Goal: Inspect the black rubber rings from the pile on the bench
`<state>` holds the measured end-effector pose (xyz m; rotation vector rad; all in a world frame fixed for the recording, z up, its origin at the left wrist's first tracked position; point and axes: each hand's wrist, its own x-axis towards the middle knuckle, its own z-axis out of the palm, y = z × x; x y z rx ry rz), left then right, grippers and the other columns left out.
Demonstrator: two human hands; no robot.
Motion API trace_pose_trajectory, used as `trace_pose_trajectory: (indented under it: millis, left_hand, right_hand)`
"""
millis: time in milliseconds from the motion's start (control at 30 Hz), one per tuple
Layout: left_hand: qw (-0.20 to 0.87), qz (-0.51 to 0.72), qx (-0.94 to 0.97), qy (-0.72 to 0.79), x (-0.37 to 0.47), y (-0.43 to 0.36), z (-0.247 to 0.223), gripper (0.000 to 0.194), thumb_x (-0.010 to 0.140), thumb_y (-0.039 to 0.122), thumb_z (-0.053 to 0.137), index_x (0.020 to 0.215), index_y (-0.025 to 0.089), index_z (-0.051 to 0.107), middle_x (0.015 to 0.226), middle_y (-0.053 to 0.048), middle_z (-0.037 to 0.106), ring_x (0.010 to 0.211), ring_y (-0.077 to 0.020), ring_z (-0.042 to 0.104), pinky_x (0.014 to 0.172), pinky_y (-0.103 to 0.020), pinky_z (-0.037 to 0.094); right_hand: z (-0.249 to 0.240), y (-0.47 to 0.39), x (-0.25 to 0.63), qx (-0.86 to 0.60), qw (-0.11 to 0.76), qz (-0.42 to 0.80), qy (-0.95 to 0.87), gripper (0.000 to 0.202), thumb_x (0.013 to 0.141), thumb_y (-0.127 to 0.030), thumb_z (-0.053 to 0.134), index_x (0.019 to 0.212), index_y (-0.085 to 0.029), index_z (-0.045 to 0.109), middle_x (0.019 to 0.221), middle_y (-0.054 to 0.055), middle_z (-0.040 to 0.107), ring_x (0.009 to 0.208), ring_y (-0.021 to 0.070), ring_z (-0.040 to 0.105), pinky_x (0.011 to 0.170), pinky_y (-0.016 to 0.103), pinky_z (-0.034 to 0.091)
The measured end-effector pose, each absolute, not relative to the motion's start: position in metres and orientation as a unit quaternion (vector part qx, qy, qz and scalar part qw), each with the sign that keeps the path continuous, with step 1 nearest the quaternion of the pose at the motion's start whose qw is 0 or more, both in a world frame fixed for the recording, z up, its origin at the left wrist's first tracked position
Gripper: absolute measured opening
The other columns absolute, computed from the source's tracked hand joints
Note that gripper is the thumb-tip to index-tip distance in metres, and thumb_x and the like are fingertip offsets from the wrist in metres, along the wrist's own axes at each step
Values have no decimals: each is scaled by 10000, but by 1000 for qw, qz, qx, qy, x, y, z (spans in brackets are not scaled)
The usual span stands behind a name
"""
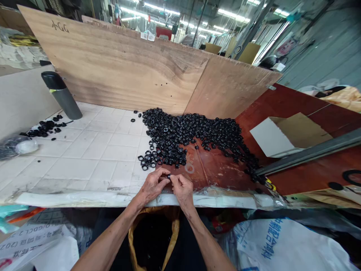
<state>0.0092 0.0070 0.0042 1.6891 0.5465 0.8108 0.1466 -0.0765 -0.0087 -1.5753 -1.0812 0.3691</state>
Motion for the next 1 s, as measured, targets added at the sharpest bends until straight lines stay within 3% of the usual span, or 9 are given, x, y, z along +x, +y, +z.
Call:
trace_pose_trajectory:
  millis: [100,233,433,500,600,733,867,1000]
  left_hand:
    - [562,330,729,210,8,7,5,200,892,194,624,1086,179,667,988,-40,696,836,-157,689,769,-272,559]
    - [584,338,699,239,10,8,3,222,882,228,641,1094,168,657,946,-40,696,823,-162,686,760,-278,559]
    - [613,346,668,242,12,9,-1,217,879,242,646,1081,166,654,969,-53,704,829,-169,702,775,-289,570]
    - [613,344,668,244,12,9,0,217,872,239,648,1077,166,656,948,-45,700,817,-166,698,763,-285,569]
    - [611,340,669,252,12,9,3,216,863,230,648,1069,164,658,921,-35,697,793,-159,689,749,-281,564]
    - [605,348,670,253,11,10,2,227,868,241,655,1082,165,666,943,-47,703,827,-166,681,774,-290,559]
    - [606,351,664,261,11,10,0,221,867,258,668,1067,164,665,909,-44,698,825,-168,672,766,-286,551]
    - [626,345,652,253,11,10,-1,216,876,276,665,1061,166,656,948,-54,712,858,-177,683,792,-294,548]
  right_hand:
    - [-12,-74,146,-698,537,90,-465,535,997,-469,513,545,-185,544,507,-19,505,498,115,472,518,235,387]
    - [-12,-79,147,-685,552,120,-461,537,1042,-460,409,609,-191,577,553,3,571,536,136,539,545,239,425]
    - [-9,-83,146,-657,563,171,-471,287,976,-425,572,1042,-174,696,616,-26,607,524,136,553,561,239,469]
    - [-8,-81,145,-669,553,158,-471,295,975,-433,572,916,-175,704,594,-23,592,512,128,532,544,233,453]
    - [-8,-79,145,-686,539,130,-471,475,1000,-455,511,615,-190,594,544,-13,544,507,120,508,547,234,435]
    - [-5,-80,147,-667,563,166,-459,409,997,-472,504,757,-182,661,574,-24,553,509,119,509,538,232,419]
    - [0,-81,150,-664,565,206,-445,467,989,-481,522,638,-187,611,525,-28,509,489,116,468,508,232,382]
    - [2,-80,151,-619,593,234,-458,258,908,-429,640,974,-186,696,850,34,690,692,154,617,634,246,487]
